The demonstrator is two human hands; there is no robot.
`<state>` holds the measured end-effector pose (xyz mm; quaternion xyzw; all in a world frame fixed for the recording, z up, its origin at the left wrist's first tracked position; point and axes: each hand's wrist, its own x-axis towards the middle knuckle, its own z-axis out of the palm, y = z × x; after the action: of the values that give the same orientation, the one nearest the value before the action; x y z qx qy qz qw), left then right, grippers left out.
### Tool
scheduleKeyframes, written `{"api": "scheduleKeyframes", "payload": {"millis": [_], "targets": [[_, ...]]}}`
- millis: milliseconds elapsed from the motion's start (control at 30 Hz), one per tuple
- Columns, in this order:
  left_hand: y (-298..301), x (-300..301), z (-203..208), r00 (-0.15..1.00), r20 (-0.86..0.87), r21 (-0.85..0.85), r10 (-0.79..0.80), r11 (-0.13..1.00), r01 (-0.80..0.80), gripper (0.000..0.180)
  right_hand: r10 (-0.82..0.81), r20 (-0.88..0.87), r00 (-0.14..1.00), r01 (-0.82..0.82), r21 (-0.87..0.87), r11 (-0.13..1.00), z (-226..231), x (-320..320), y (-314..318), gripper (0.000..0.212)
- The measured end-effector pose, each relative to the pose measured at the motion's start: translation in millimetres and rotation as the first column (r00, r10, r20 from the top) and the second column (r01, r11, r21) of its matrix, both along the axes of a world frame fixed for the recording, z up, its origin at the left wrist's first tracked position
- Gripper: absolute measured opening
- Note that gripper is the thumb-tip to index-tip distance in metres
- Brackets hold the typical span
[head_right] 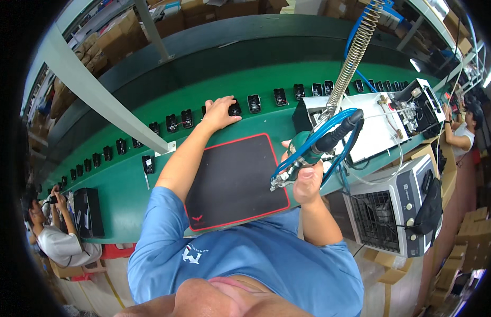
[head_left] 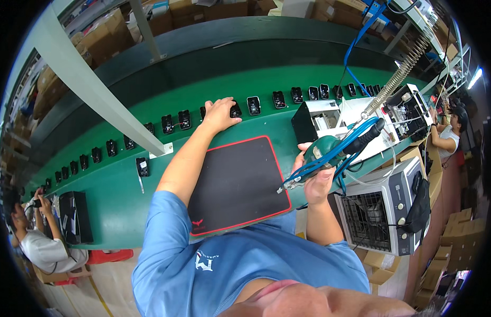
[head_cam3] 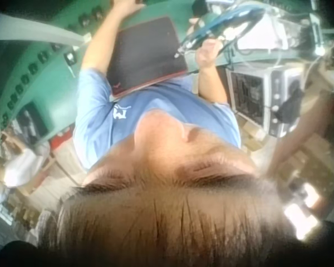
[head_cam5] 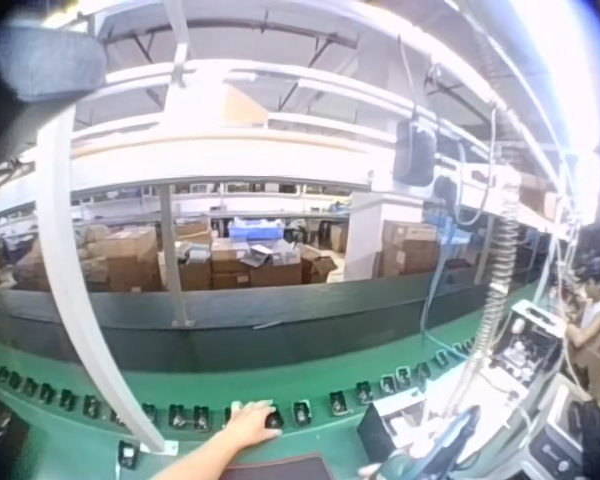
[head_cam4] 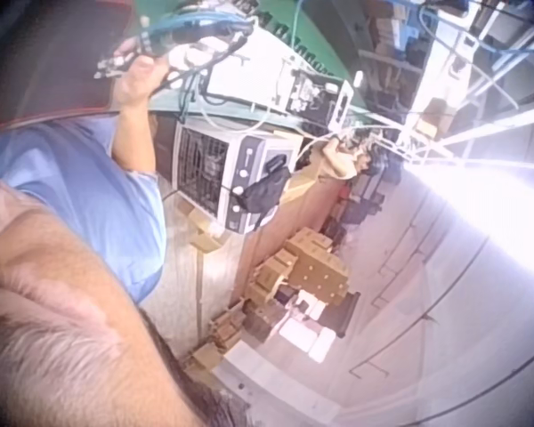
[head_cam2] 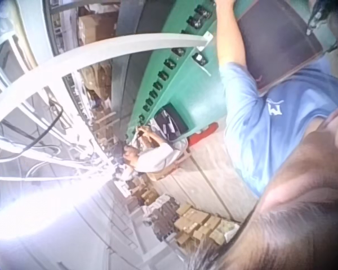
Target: The person assembles small black electronic components into a housing using an electric screwdriver to secure the screws.
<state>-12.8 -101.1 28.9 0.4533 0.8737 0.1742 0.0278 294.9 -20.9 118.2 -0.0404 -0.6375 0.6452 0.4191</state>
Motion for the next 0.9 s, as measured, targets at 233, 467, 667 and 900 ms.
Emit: {"api": "scheduleKeyframes", "payload": {"millis": [233,467,667,900], "targets": [[-3.5,7.1,-13.9,0.998,-0.012,0.117,0.059,0.992,-0.057,0.058,0.119,0.04,0.992,-0.116,-0.054,0.992,-1.5,3.7,-2.5,0.094],[-105.5,99.0,-8.6,0.98,0.03,0.416,-0.195,0.894,0.166,0.07,0.214,-0.017,0.977,-0.214,-0.159,0.964,-8.3,-22.9,-17.5,0.096],[-151.4,174.1,-23.2,0.96,0.249,0.455,-0.13,0.891,0.002,0.083,0.193,-0.008,0.981,-0.193,-0.059,0.979,3.2,-53.3,-44.8,0.099],[-159.9,187.3,-33.1,0.971,0.216,0.465,-0.103,0.885,-0.009,0.092,0.192,0.05,0.98,-0.188,-0.067,0.98,-8.7,-38.1,-45.0,0.103]]}}
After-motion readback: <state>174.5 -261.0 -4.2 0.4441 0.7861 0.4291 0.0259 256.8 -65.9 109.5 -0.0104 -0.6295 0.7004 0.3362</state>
